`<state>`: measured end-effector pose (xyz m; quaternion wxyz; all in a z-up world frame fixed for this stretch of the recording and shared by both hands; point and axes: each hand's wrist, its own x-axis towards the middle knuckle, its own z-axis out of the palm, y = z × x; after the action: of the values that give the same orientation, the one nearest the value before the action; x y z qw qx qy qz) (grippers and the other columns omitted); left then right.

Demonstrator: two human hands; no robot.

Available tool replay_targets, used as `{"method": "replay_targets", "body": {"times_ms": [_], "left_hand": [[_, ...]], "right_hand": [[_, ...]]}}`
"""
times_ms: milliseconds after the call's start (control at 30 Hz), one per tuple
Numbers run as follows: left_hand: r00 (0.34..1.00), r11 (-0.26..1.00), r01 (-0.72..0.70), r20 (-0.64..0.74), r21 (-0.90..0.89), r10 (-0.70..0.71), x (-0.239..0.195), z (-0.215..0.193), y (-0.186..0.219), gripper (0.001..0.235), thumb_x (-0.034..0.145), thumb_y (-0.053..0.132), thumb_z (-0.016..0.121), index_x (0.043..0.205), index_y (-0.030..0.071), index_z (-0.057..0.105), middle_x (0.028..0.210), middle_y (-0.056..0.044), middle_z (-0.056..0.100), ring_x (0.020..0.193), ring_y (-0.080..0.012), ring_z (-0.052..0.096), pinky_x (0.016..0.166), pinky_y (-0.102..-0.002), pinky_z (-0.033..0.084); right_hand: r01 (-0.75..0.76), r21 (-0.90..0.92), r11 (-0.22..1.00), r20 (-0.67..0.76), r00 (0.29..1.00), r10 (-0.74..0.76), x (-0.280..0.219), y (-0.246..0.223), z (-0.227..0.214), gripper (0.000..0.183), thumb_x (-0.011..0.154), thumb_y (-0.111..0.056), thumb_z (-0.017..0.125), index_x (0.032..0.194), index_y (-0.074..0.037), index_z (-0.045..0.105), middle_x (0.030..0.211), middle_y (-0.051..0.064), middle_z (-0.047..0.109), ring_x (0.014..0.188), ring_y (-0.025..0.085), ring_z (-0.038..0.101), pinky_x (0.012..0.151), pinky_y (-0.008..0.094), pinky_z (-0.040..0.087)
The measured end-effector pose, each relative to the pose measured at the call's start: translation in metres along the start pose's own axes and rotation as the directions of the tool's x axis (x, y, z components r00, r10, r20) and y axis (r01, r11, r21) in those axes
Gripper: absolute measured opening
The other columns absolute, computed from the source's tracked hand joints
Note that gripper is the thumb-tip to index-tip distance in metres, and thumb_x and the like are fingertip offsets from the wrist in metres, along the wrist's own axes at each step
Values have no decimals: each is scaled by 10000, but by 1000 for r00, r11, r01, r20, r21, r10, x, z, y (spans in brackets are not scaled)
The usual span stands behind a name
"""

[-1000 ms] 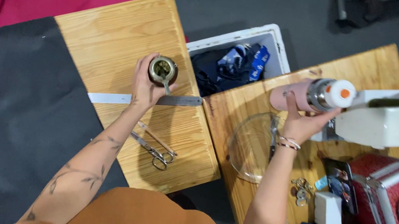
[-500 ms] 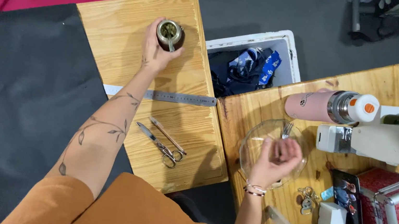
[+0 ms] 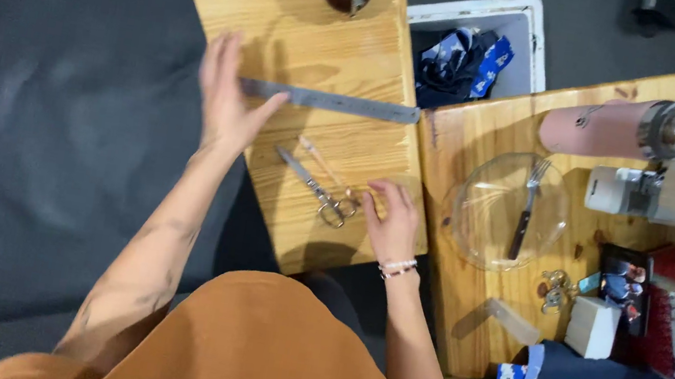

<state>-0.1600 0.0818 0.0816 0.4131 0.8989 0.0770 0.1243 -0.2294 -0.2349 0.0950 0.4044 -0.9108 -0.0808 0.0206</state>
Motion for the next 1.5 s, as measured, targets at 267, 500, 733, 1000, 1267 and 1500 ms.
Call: {"method": "replay_targets", "body": {"times_ms": [267, 500, 733, 1000, 1267, 1500], "left_hand": [[849, 708, 528, -274, 469, -451, -192, -167, -127, 1039, 861, 732, 712, 1624, 111, 378, 1648, -293, 207, 1483, -536, 100, 1047, -856, 155], [508, 402, 819, -190, 410, -840, -218, -239, -141, 1205, 702, 912, 503, 1690, 384, 61, 1689, -152, -176, 1501, -459, -219, 1124, -830, -75], [588, 490, 767, -149, 414, -795, -162, -262, -179, 1183, 770, 906, 544, 1713, 390, 50, 1665, -133, -230, 1473, -468, -267, 1127, -835, -99], [641, 564, 727, -94, 391, -762, -94, -291, -205, 1197, 794, 888, 611, 1734, 357, 93, 1660, -115, -213, 1458, -441, -273, 1139, -825, -115], [876, 862, 451, -298, 231, -379, -144, -258, -227, 761, 1012, 409, 791, 1607, 131, 405, 1653, -228, 199, 1521, -430, 90, 1132, -785, 8], [934, 940, 335, -105, -61, -340, -366, -129, -90, 65, 878, 257, 779, 865, 319, 766, 677, 65, 674, 677, -166, 678, 673, -300, 537]], "right_hand": [[-9, -102, 995, -14, 1000, 8, -28, -36, 61, 104, 939, -108, 708, 1029, -56, 715, 997, 121, 665, 889, 271, 668, 847, 378, 541], [62, -272, 960, -65, 994, -82, -57, -53, 102, 144, 916, -106, 695, 1060, -114, 705, 1156, 110, 654, 1043, 331, 594, 921, 462, 470], [52, -413, 909, -225, 962, -157, -77, -36, 107, 287, 956, -77, 656, 1237, -22, 679, 1283, 249, 592, 1220, 430, 541, 1063, 541, 424], [-79, -332, 940, -215, 977, 6, -71, -15, 106, 315, 1012, -55, 558, 1317, -13, 628, 1396, 258, 542, 1310, 419, 493, 1100, 530, 406], [34, -259, 965, -234, 968, -96, -67, 9, 103, 295, 961, -1, 569, 1247, -13, 641, 1276, 215, 618, 1256, 382, 554, 1094, 484, 429], [-1, -344, 939, -192, 979, -69, -49, 42, 89, 246, 894, -122, 763, 1125, -187, 711, 1175, 76, 612, 1158, 322, 611, 1009, 438, 484]]}}
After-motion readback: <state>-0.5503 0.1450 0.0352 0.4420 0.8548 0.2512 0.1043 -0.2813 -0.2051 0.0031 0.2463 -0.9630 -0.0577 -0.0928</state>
